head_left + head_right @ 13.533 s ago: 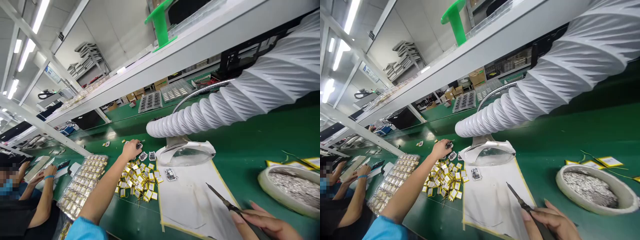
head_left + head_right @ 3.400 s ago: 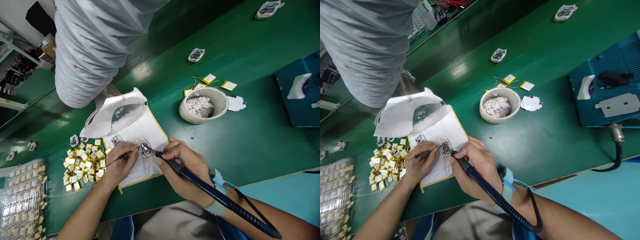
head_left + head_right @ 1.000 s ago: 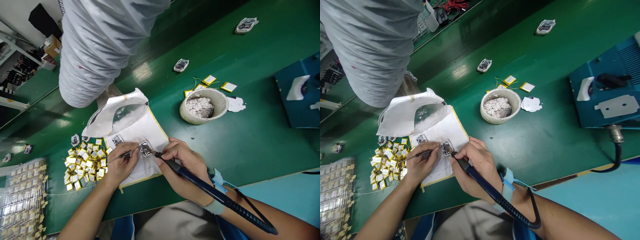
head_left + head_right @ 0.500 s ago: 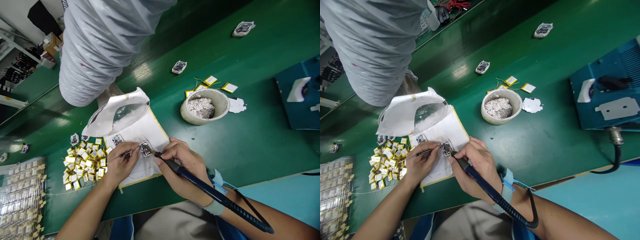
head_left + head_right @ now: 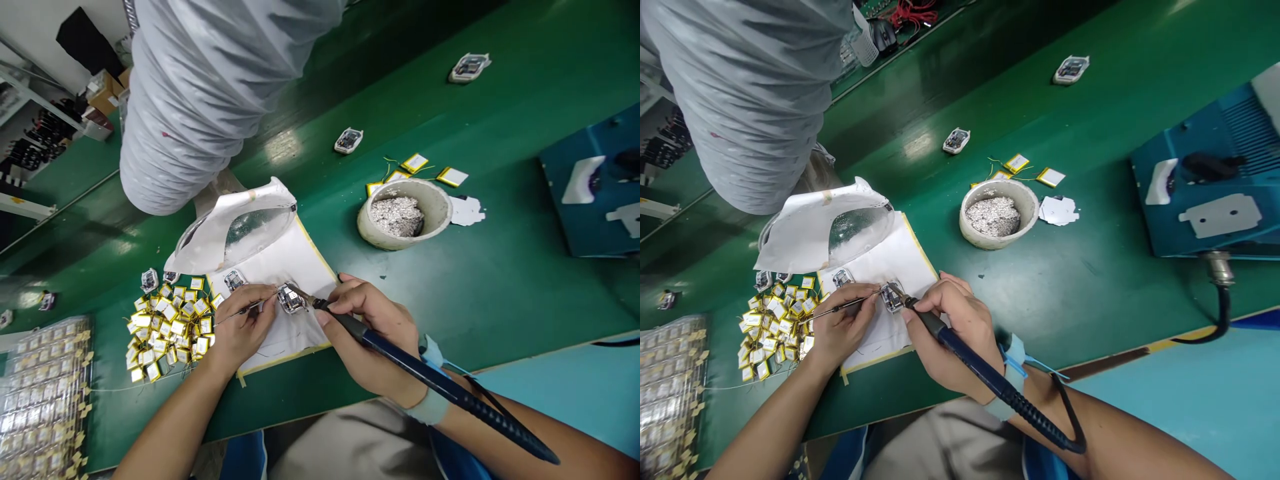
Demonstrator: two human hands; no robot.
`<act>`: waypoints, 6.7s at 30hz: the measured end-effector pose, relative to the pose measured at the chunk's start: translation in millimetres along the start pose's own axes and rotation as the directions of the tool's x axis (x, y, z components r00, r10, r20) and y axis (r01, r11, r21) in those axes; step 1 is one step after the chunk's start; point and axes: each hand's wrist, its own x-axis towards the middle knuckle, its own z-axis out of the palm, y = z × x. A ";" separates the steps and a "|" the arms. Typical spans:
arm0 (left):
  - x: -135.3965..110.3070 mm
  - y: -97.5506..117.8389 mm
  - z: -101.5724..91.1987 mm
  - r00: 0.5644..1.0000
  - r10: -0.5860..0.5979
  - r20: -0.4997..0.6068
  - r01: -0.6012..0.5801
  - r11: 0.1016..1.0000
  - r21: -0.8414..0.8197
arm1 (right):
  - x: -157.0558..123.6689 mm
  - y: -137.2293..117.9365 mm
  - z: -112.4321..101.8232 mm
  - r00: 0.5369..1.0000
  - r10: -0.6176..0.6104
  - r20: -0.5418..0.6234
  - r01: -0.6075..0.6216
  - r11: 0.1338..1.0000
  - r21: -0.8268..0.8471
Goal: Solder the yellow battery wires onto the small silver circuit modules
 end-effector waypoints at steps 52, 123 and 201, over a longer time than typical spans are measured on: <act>10.3 4.3 -0.7 0.995 0.101 0.014 -0.101 0.995 -0.016 | 5.9 -2.1 -1.4 0.999 -0.035 0.040 0.034 0.999 0.031; -2.6 -6.6 -2.1 0.994 -0.112 -0.016 0.108 0.981 -0.161 | 7.5 -4.7 -5.0 0.997 0.054 0.050 -0.054 0.999 0.001; 18.3 7.8 -31.6 0.997 0.032 0.064 -0.026 0.996 -0.089 | 10.0 -5.8 -3.2 0.996 0.086 -0.022 -0.083 0.990 0.110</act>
